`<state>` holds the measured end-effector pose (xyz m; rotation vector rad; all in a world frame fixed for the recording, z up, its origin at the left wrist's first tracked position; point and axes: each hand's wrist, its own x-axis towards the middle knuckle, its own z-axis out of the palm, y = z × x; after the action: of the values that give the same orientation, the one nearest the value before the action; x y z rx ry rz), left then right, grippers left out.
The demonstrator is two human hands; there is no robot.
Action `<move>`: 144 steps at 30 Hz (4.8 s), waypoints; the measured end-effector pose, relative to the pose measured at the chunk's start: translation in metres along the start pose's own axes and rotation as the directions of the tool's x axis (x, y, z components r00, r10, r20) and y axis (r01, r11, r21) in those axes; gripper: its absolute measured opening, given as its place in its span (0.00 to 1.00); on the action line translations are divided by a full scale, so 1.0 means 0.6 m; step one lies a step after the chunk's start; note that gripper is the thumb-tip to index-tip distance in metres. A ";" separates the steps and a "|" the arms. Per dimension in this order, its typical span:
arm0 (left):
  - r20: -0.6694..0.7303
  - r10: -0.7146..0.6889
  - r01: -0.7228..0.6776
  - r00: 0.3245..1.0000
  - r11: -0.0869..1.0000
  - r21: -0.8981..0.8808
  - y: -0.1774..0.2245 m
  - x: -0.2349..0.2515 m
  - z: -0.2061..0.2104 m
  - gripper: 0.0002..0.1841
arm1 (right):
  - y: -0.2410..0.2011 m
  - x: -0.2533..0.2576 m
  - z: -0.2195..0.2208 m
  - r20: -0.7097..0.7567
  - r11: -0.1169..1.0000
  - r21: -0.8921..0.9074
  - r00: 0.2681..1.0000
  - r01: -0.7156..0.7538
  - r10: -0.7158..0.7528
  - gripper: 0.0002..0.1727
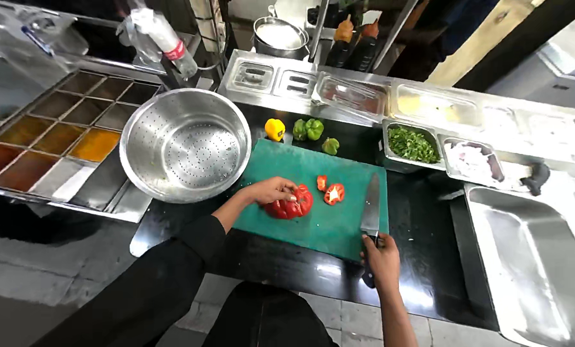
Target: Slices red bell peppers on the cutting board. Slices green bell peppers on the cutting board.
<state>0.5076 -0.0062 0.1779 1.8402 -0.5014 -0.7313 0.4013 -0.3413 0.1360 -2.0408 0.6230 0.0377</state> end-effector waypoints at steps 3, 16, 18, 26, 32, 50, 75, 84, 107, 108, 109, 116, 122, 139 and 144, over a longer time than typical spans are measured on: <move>0.036 -0.065 0.051 0.997 0.954 0.296 -0.003 0.025 -0.009 0.20 | -0.018 0.017 0.004 -0.067 0.975 -0.223 0.997 0.009 -0.024 0.22; -0.388 0.073 -0.004 0.919 0.985 0.174 -0.089 -0.091 -0.005 0.10 | -0.024 0.005 0.032 -0.219 0.882 -0.448 0.939 0.146 -0.267 0.33; -0.346 0.104 -0.120 0.933 0.992 -0.026 -0.066 -0.081 -0.001 0.11 | -0.046 0.001 0.045 -0.227 0.866 -0.434 0.900 0.248 -0.371 0.34; -0.176 0.010 -0.073 0.984 0.932 -0.356 -0.054 -0.062 -0.007 0.09 | -0.122 -0.024 0.144 0.338 0.953 0.222 0.900 0.208 -0.275 0.30; -0.368 -0.380 0.470 0.849 0.860 0.197 -0.041 -0.093 -0.017 0.16 | -0.091 -0.043 0.174 0.338 0.948 0.047 0.888 0.315 -0.311 0.24; -0.432 0.150 0.043 0.889 0.913 0.405 -0.046 -0.084 0.031 0.13 | -0.169 -0.039 0.184 0.380 0.898 0.006 0.830 0.440 -0.409 0.09; -0.335 0.656 -0.213 0.676 0.609 0.764 -0.099 -0.033 0.002 0.08 | -0.088 0.034 0.127 0.143 0.584 -0.033 0.582 0.811 -0.800 0.13; -0.046 0.653 -0.452 0.756 0.572 0.685 -0.084 0.010 0.094 0.15 | -0.008 -0.019 0.136 0.383 0.437 -0.196 0.478 0.878 -0.790 0.22; 0.041 0.528 -0.446 0.848 0.671 0.593 -0.083 0.058 0.118 0.19 | -0.206 0.150 0.197 0.353 0.979 0.137 0.916 0.152 -0.192 0.24; 0.048 0.524 -0.448 0.850 0.673 0.588 -0.079 0.060 0.121 0.19 | -0.216 0.153 0.209 0.417 0.972 0.180 0.883 0.150 -0.214 0.26; 0.052 0.510 -0.438 0.858 0.676 0.592 -0.075 0.060 0.124 0.19 | -0.223 0.157 0.217 0.453 0.966 0.209 0.861 0.150 -0.231 0.26; -0.274 0.325 -0.046 0.905 0.716 0.697 -0.061 0.025 0.156 0.30 | -0.114 0.096 0.120 0.065 0.904 -0.095 0.909 0.416 -0.412 0.18; -0.509 0.252 0.112 0.823 0.807 0.580 -0.057 0.031 0.133 0.30 | -0.004 -0.015 0.164 0.061 0.686 -0.562 0.850 0.463 -0.523 0.46; -0.082 0.544 -0.433 0.835 0.743 0.510 0.086 0.157 0.092 0.26 | -0.106 -0.128 0.237 0.638 0.504 0.146 0.308 0.851 -0.706 0.18; 0.099 0.494 -0.457 0.864 0.687 0.565 -0.025 0.186 0.181 0.22 | 0.010 -0.149 0.046 0.187 0.787 -0.086 0.786 0.611 -0.589 0.16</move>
<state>0.5140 -0.1454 0.1071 2.1306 -1.2172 -0.1534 0.3272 -0.2842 0.1407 -2.2659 -0.1582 -0.1454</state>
